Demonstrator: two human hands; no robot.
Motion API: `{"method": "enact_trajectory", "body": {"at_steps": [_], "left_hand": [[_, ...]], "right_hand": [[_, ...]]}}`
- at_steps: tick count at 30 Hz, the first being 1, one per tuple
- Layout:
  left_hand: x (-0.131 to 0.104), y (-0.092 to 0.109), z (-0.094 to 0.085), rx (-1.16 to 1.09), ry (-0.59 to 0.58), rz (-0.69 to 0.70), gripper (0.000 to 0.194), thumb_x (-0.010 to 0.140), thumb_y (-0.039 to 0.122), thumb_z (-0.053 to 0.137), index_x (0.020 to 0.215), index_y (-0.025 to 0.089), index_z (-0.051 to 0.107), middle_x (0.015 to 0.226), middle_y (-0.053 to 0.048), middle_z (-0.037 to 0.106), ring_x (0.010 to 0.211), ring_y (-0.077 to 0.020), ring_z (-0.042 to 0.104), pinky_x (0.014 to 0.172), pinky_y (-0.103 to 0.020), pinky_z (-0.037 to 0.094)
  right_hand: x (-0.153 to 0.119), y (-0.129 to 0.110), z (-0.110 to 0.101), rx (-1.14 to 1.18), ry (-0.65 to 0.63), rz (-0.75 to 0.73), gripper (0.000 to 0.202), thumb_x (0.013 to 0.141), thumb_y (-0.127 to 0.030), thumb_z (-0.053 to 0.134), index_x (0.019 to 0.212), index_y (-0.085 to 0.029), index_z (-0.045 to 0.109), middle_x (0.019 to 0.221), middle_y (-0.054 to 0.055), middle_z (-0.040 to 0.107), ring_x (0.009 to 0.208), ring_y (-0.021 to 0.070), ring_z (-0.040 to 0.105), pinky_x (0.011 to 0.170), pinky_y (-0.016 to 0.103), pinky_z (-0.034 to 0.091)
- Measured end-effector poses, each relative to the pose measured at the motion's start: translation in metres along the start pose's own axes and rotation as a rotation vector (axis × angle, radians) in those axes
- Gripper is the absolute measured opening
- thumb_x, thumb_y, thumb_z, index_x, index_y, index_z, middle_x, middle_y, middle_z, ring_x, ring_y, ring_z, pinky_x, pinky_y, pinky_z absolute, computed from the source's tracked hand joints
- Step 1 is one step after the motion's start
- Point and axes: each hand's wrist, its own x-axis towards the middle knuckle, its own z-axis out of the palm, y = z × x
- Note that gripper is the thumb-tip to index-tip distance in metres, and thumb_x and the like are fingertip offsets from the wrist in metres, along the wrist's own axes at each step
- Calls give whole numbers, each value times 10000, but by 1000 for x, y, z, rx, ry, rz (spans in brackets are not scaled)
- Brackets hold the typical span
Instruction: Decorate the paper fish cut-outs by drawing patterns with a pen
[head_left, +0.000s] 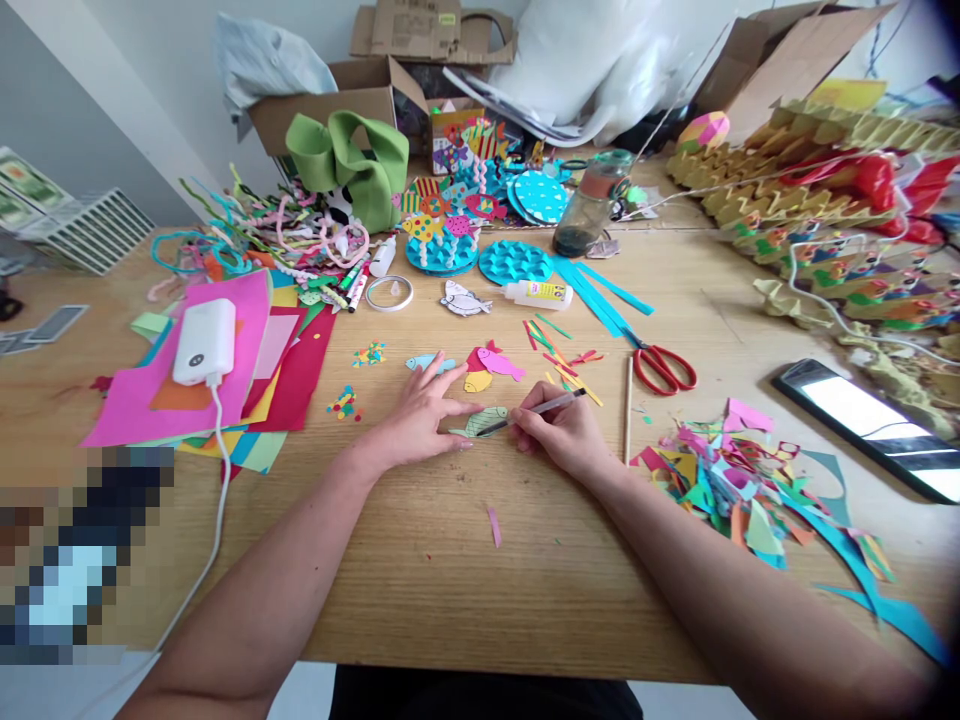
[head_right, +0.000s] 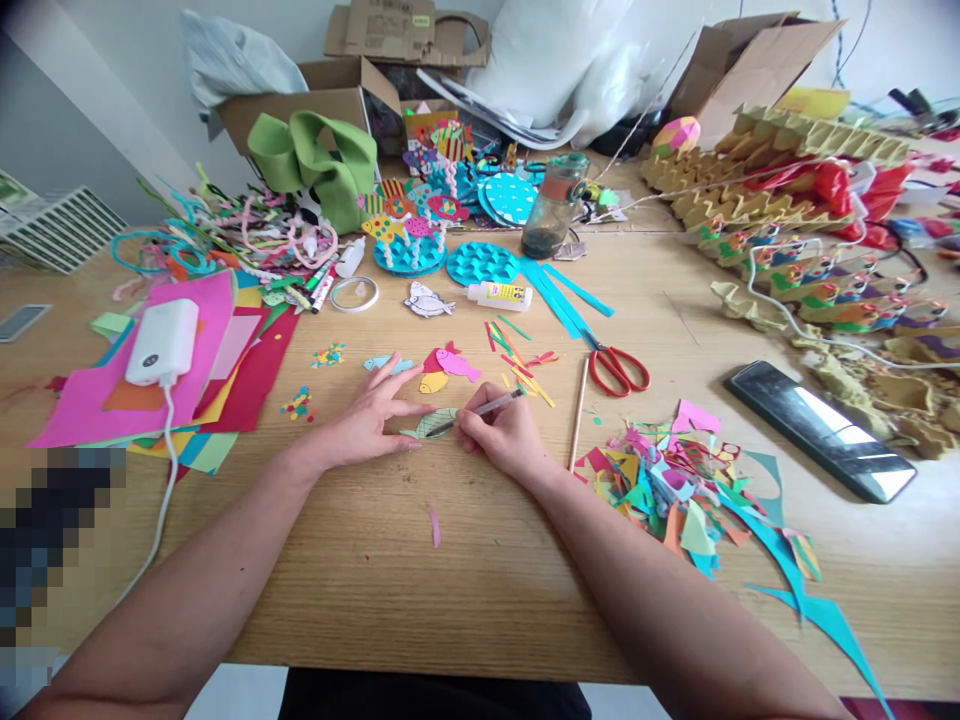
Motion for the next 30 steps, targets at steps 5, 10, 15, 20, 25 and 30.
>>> {"method": "enact_trajectory", "body": {"at_steps": [5, 10, 15, 20, 25, 30], "left_hand": [[-1, 0, 0, -3, 6, 0, 457, 749, 364, 791, 1190, 322, 682, 1577, -58, 269, 1480, -366, 36, 1170, -574, 161], [-1, 0, 0, -11, 9, -5, 455, 736, 358, 802, 1175, 321, 690, 1571, -56, 284, 1479, -368, 42, 1168, -579, 165], [-1, -1, 0, -28, 19, 2, 457, 729, 357, 807, 1170, 321, 693, 1570, -49, 288, 1478, -369, 50, 1167, -581, 165], [-1, -2, 1, -15, 16, 6, 447, 739, 372, 796, 1171, 330, 690, 1573, -45, 281, 1478, -368, 47, 1162, -593, 169], [0, -2, 1, -7, 19, 7, 477, 730, 361, 805, 1190, 341, 677, 1575, -35, 279, 1478, -367, 53, 1161, -594, 174], [0, 0, 0, -6, 10, -1, 480, 730, 358, 806, 1192, 330, 676, 1576, -40, 274, 1479, -364, 49, 1161, -591, 178]], "right_hand": [[-1, 1, 0, -12, 3, -4, 267, 766, -371, 692, 703, -192, 505, 528, -2, 622, 409, 111, 545, 401, 209, 424], [0, 2, 0, -14, -8, 6, 278, 761, -381, 697, 704, -192, 502, 546, 2, 631, 415, 112, 548, 402, 210, 429], [0, 2, 0, -12, 0, -7, 281, 768, -387, 695, 706, -188, 507, 535, 0, 625, 407, 107, 539, 401, 207, 421], [0, -1, 0, -3, 2, -3, 300, 744, -392, 724, 690, -190, 510, 528, 0, 626, 402, 108, 545, 392, 206, 429], [0, -3, 2, 61, 130, -20, 350, 732, -457, 734, 699, -199, 500, 559, -2, 637, 376, 106, 532, 329, 205, 415], [0, -2, 4, 31, 158, -16, 378, 732, -488, 739, 704, -193, 504, 576, 6, 644, 377, 100, 535, 318, 198, 417]]}}
